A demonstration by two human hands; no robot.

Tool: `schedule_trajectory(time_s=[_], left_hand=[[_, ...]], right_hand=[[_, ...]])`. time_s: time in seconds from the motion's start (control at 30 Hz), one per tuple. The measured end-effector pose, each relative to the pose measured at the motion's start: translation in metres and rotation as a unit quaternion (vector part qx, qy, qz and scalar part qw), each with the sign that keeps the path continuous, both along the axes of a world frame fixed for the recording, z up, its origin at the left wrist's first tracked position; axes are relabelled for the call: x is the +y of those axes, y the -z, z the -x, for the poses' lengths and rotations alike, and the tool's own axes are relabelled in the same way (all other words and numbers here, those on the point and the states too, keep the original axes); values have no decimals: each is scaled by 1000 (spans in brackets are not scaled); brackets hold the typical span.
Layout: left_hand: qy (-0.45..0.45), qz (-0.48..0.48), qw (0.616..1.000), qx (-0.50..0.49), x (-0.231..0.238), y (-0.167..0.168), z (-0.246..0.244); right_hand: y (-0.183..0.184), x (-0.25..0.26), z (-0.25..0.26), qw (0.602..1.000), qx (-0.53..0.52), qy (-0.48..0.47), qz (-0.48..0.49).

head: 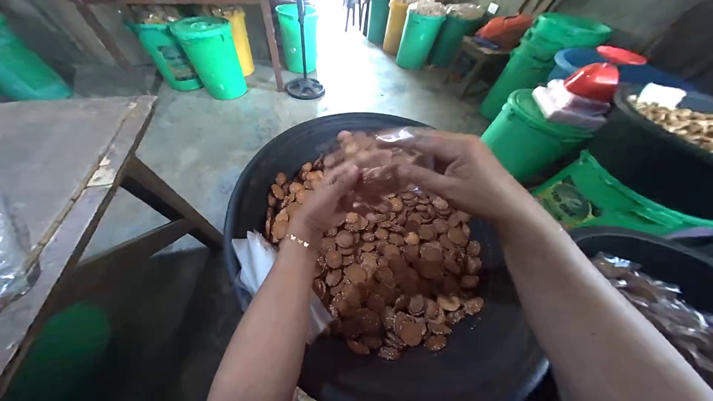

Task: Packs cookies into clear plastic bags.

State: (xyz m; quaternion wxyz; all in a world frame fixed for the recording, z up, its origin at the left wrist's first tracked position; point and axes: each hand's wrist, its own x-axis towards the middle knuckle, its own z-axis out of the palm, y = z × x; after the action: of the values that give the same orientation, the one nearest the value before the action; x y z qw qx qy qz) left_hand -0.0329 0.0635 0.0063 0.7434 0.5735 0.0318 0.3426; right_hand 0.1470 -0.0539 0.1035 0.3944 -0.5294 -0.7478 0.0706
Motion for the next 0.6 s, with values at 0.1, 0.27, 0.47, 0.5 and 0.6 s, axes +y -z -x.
schedule_trajectory(time_s=[0.1, 0.27, 0.47, 0.5, 0.6], left_hand=[[67, 118, 987, -88, 0, 0, -2], [9, 117, 977, -179, 13, -6, 7], [31, 99, 976, -193, 12, -6, 6], [20, 106, 977, -186, 11, -7, 5], [-38, 135, 979, -145, 10, -14, 1]], right_hand=[[12, 11, 9, 976, 130, 11, -173], [117, 28, 47, 946, -155, 67, 276], [174, 31, 48, 946, -272, -11, 179], [161, 35, 46, 941, -243, 4, 238], [135, 59, 36, 930, -105, 88, 341]])
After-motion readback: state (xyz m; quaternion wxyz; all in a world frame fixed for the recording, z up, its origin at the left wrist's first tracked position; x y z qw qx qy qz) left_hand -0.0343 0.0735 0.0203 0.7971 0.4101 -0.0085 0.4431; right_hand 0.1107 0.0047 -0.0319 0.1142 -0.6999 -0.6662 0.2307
